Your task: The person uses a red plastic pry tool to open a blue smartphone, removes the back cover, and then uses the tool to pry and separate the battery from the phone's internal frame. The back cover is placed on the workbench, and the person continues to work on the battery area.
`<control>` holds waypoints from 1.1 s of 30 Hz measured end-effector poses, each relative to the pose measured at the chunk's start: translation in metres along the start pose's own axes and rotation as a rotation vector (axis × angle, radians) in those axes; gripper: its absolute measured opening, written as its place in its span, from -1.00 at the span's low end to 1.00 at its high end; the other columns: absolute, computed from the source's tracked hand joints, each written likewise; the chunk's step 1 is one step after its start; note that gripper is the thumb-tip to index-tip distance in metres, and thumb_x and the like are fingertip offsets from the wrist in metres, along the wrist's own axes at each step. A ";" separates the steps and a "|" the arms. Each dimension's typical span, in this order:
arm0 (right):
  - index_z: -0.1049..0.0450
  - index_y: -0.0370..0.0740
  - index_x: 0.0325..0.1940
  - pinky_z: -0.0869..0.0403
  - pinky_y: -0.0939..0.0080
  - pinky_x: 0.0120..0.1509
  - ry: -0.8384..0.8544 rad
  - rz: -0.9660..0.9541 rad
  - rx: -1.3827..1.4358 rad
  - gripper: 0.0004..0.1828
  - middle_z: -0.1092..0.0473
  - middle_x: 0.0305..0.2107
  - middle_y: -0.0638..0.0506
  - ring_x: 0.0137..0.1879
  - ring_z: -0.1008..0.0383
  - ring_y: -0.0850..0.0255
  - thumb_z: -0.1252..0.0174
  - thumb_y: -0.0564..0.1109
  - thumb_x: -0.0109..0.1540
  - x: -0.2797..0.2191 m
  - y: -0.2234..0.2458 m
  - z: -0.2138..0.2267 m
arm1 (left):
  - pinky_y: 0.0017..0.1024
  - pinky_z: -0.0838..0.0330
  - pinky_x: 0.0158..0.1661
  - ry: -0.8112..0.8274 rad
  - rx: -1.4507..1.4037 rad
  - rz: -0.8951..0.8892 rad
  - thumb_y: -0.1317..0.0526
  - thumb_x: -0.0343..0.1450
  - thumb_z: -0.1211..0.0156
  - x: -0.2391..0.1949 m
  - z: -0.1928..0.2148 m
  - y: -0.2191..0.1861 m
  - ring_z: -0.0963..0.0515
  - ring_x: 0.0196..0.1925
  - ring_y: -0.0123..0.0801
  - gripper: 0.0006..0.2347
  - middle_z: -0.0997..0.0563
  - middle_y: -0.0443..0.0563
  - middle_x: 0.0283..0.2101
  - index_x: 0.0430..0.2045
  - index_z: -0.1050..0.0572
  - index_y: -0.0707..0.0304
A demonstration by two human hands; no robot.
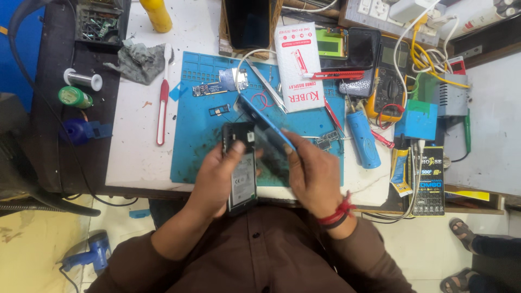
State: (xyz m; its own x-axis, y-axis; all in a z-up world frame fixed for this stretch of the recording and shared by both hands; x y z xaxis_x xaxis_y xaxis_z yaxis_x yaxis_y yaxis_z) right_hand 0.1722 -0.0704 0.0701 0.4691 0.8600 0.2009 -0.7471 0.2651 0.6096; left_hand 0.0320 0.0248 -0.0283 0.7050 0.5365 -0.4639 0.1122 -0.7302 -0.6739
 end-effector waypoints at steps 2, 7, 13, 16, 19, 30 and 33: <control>-0.51 -0.17 0.17 -0.45 0.08 -0.25 -0.056 0.138 -0.090 -0.65 -0.54 -0.26 -0.11 -0.28 -0.55 -0.03 -0.18 -0.29 0.29 0.008 0.006 0.009 | -0.24 -0.61 -0.06 0.056 0.039 0.020 0.20 0.52 -0.01 -0.003 -0.003 0.004 -0.64 0.04 -0.25 -0.71 -0.62 0.13 0.04 0.06 -0.46 0.37; -0.48 -0.14 0.15 -0.52 0.11 -0.07 -0.120 0.363 -0.191 -0.62 -0.55 -0.04 -0.05 -0.08 -0.59 0.01 -0.20 -0.37 0.27 0.028 0.020 0.021 | -0.24 -0.63 -0.11 0.085 -0.009 0.080 0.27 0.51 0.00 -0.009 -0.005 0.010 -0.65 0.08 -0.18 -0.74 -0.60 0.10 0.06 0.04 -0.46 0.39; -0.55 -0.17 0.16 -0.50 0.05 -0.08 -0.215 0.393 -0.206 -0.60 -0.52 -0.17 -0.11 -0.17 -0.57 -0.05 -0.20 -0.41 0.26 0.045 0.037 0.028 | -0.18 -0.64 -0.15 0.062 -0.079 0.160 0.28 0.51 0.02 -0.011 -0.001 0.006 -0.65 0.08 -0.09 -0.74 -0.61 0.10 0.06 0.04 -0.46 0.40; -0.50 -0.22 0.25 -0.50 0.21 -0.11 -0.304 0.375 -0.095 -0.69 -0.53 -0.09 -0.17 -0.18 -0.59 0.04 -0.17 -0.34 0.41 0.051 0.037 0.039 | -0.17 -0.64 -0.15 0.069 -0.082 0.194 0.26 0.51 0.04 -0.013 -0.003 0.010 -0.65 0.07 -0.06 -0.73 -0.61 0.13 0.08 0.05 -0.46 0.41; -0.52 -0.29 0.18 -0.45 0.24 -0.17 -0.200 0.186 0.100 -0.79 -0.48 -0.40 -0.09 -0.34 -0.52 0.23 -0.10 -0.22 0.48 0.065 0.023 0.029 | -0.16 -0.64 -0.12 0.088 -0.124 0.176 0.25 0.50 0.01 -0.016 -0.003 0.011 -0.64 0.10 -0.07 -0.70 -0.61 0.18 0.09 0.09 -0.45 0.42; -0.26 -0.23 0.35 -0.54 0.27 0.07 0.286 -0.242 1.042 -0.49 -0.41 0.17 -0.02 0.15 -0.46 0.32 -0.11 -0.05 0.35 0.145 -0.028 -0.111 | -0.07 -0.56 0.01 0.196 -0.425 0.115 -0.12 0.52 0.17 -0.027 0.003 0.006 -0.56 0.20 0.03 -0.46 -0.53 0.33 0.18 0.22 -0.35 0.36; -0.30 -0.39 0.42 -0.43 0.26 0.35 0.060 0.066 0.704 -0.49 -0.36 0.28 -0.16 0.39 -0.37 0.21 -0.15 -0.12 0.42 0.118 -0.011 -0.070 | -0.02 -0.54 0.04 0.213 -0.473 0.085 -0.18 0.51 0.22 -0.026 0.003 0.002 -0.54 0.22 0.07 -0.41 -0.50 0.33 0.19 0.23 -0.32 0.36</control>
State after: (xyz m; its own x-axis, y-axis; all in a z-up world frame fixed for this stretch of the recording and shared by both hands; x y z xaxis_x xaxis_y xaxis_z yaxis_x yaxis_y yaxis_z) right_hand 0.2028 0.0585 0.0329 0.3909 0.8927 0.2242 -0.2819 -0.1157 0.9524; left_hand 0.0113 0.0107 -0.0190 0.8464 0.4054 -0.3453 0.3178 -0.9048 -0.2834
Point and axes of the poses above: each hand's wrist, its own x-axis towards the middle knuckle, its own z-axis out of the back of the hand, y = z × x, the point moved 5 cm from there along x, towards the middle knuckle
